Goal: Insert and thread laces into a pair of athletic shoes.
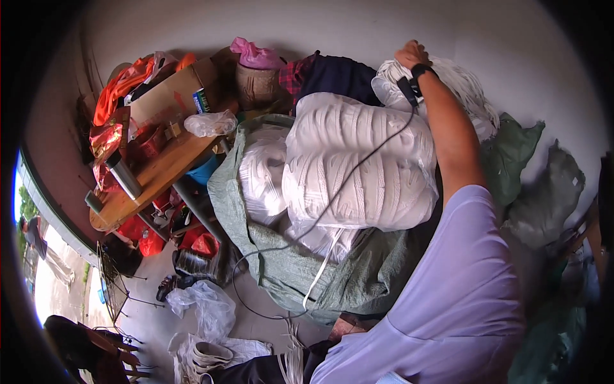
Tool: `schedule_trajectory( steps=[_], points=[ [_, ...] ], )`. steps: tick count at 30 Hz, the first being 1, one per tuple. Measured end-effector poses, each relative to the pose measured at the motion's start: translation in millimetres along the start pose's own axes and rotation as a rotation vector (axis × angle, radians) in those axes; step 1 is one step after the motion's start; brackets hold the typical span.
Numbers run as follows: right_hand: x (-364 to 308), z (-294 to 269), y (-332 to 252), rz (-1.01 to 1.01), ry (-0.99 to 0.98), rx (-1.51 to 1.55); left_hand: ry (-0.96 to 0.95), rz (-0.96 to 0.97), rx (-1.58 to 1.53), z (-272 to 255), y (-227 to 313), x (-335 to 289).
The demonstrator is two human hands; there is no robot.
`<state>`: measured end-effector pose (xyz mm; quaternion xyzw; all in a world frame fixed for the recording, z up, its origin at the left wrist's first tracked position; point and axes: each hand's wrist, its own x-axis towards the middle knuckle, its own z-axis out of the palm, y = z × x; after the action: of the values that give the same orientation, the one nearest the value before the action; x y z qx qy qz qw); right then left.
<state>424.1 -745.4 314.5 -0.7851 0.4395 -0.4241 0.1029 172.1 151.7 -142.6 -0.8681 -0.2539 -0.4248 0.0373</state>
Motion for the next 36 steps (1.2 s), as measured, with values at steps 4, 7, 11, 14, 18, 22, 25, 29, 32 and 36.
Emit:
schedule_trajectory(
  steps=[4,7,11,14,18,22,25,29,32,36],
  points=[
    [24,13,84,-0.174,0.036,-0.338,-0.038,0.039,0.007,6,44,9],
    [35,24,116,-0.25,0.03,-0.436,-0.059,0.069,0.025,7,62,15],
    [34,37,131,-0.256,0.023,-0.514,-0.064,0.07,0.043,7,73,19],
    [33,43,125,-0.263,-0.034,-0.613,-0.07,0.059,0.057,5,72,20],
    [38,47,116,-0.215,-0.102,-0.575,-0.077,0.038,0.075,4,62,18],
    [52,27,101,-0.087,0.098,-0.191,-0.082,0.023,0.082,5,47,16],
    [75,-9,68,-0.154,0.324,0.083,-0.092,0.01,0.086,6,36,15],
    [115,-58,-18,-0.674,0.524,0.079,-0.094,-0.008,0.092,5,24,11],
    [118,-67,-100,-1.04,0.879,-0.295,-0.092,-0.019,0.094,4,15,11],
    [75,-90,-219,-1.121,0.891,0.245,-0.092,-0.042,0.104,2,2,6]
  ],
)
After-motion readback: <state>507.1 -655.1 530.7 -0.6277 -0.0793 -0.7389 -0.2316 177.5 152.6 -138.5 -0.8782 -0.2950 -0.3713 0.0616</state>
